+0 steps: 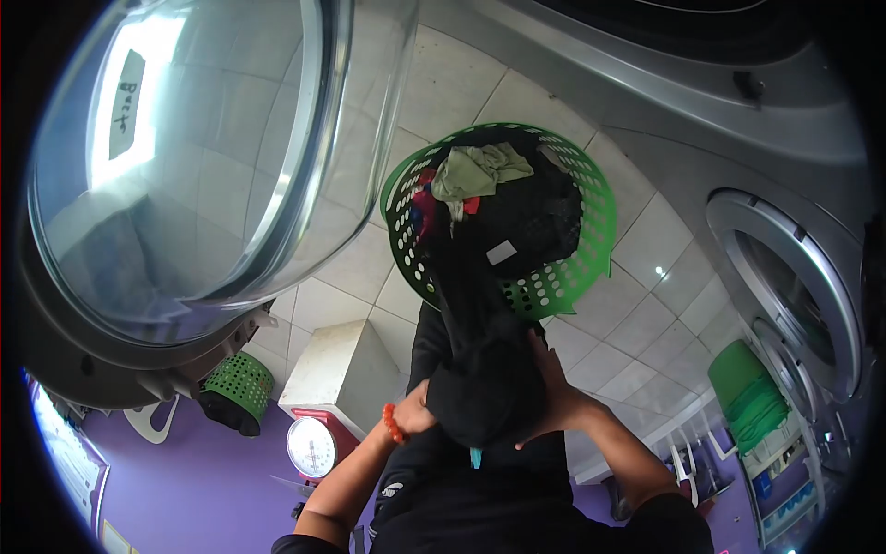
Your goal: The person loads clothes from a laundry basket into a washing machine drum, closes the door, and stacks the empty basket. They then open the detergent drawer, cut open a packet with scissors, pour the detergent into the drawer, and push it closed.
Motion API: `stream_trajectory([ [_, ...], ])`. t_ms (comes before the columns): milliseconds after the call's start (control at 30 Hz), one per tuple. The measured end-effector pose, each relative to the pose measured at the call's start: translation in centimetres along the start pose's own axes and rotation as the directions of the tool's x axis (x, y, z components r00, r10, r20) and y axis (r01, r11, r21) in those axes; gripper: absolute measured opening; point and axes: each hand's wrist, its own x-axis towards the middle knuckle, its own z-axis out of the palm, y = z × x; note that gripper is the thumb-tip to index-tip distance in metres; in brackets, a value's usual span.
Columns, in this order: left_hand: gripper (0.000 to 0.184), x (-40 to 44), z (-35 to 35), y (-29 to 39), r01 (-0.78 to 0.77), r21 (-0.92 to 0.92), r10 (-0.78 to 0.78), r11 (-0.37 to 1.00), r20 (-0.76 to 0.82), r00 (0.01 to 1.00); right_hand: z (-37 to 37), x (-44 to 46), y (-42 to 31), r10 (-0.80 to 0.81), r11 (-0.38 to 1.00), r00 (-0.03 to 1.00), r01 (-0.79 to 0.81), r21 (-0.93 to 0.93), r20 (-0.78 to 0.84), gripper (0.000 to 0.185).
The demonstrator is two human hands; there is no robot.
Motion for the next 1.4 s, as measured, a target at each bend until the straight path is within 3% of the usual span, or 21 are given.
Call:
stream_trajectory([
  [67,0.058,-1.4,1.7,-0.6,-0.195,-0.164,0.203,0.967,0.031,0.979,2.9,-0.3,1.7,-0.229,0.96,0.965,0.246,0.133,-0.13,0.096],
  [100,0.062,-1.5,2.8,-1.5,-0.183,-0.26,0.197,0.948,0.027,0.98,5.3,-0.6,2.6,-0.078,0.714,0.99,0.137,0.687,-0.117,0.091],
  [133,0.062,-1.2,3.1,-1.1,-0.193,-0.262,0.204,0.946,0.017,0.979,5.6,-0.9,2.8,-0.086,0.718,0.99,0.139,0.683,-0.11,0.091],
  [200,0.061,-0.6,3.6,0.7,-0.124,-0.233,0.055,0.965,-0.281,0.958,5.3,-1.2,2.8,0.066,0.863,0.994,-0.098,0.496,0.083,0.084],
  [233,0.055,-0.1,4.0,1.9,-0.268,-0.243,0.139,0.932,-0.441,0.886,4.7,-0.8,2.7,0.058,0.869,0.995,-0.092,0.486,0.084,0.084],
  [333,0.048,1.0,2.6,-1.3,-0.205,-0.045,0.117,0.978,-0.691,0.713,-1.0,2.2,0.1,0.416,0.463,0.91,-0.209,0.861,-0.003,0.061],
  [367,0.048,1.5,2.2,-2.8,-0.198,0.032,0.157,0.98,-0.737,0.657,-4.6,3.4,-0.5,0.421,0.635,0.885,-0.131,0.761,-0.199,0.05],
  [400,0.048,1.6,2.2,-4.3,-0.193,0.028,0.151,0.981,-0.736,0.659,-10.8,4.1,-2.6,0.444,0.729,0.888,-0.279,0.625,-0.122,0.056],
  [467,0.046,1.9,2.0,-7.1,0.206,0.45,0.208,0.869,-0.708,0.674,-20.4,6.3,-2.9,0.317,0.833,0.848,-0.035,0.552,-0.426,0.053],
  [567,0.05,2.6,3.3,-10.1,0.346,0.594,0.228,0.727,-0.683,0.694,-32.4,10.1,-10.4,0.01,0.792,0.51,0.522,0.318,-0.86,0.054],
  [633,0.056,3.4,3.5,-11.5,0.438,0.677,0.221,0.591,-0.658,0.72,-34.6,12.1,-14.4,-0.075,0.712,0.342,0.676,0.19,-0.937,0.054],
  [700,0.057,4.1,3.7,-11.2,0.462,0.673,0.203,0.578,-0.667,0.717,-33.6,14.3,-13.8,-0.084,0.766,0.405,0.611,0.201,-0.91,0.054],
  [800,0.057,4.6,3.4,-11.6,0.484,0.666,0.192,0.568,-0.679,0.709,-26.9,17.9,-4.5,-0.062,0.934,0.673,0.3,0.195,-0.737,0.027],
  [833,0.057,4.6,3.3,-11.5,0.475,0.673,0.2,0.566,-0.672,0.713,-23.4,19.1,-0.8,-0.08,0.922,0.725,0.314,0.225,-0.685,0.023],
  [867,0.056,4.6,3.2,-11.3,0.467,0.682,0.206,0.563,-0.663,0.72,-20.2,20.2,3.4,0.054,0.962,0.841,0.1,0.253,-0.539,0.022],
  [933,0.054,4.7,3.5,-11.0,0.474,0.686,0.209,0.552,-0.664,0.718,-12.9,21.6,10.7,-0.022,1.0,0.903,0.011,-0.028,-0.43,0.014],
  [1033,0.048,4.9,3.4,-10.5,0.457,0.721,0.281,0.521,-0.651,0.706,-1.0,23.6,22.8,-0.061,0.97,0.959,-0.008,-0.242,-0.278,0.012],
  [1067,0.048,5.0,3.2,-10.4,0.464,0.722,0.278,0.513,-0.651,0.707,1.5,23.1,23.1,0.13,0.949,0.954,-0.199,-0.246,-0.268,0.016],
  [1133,0.046,5.0,3.1,-10.5,0.451,0.72,0.27,0.527,-0.645,0.715,3.7,22.6,23.0,0.26,0.831,0.963,-0.262,-0.49,-0.074,0.02],
  [1233,0.044,5.1,2.8,-10.5,0.448,0.722,0.274,0.527,-0.644,0.715,7.2,22.4,25.3,0.262,0.832,0.942,-0.331,-0.445,-0.212,0.021],
  [1400,0.045,5.1,2.9,-10.9,0.447,0.716,0.253,0.536,-0.642,0.724,8.2,18.9,26.2,0.257,0.919,0.965,-0.263,-0.294,-0.059,0.018],
])
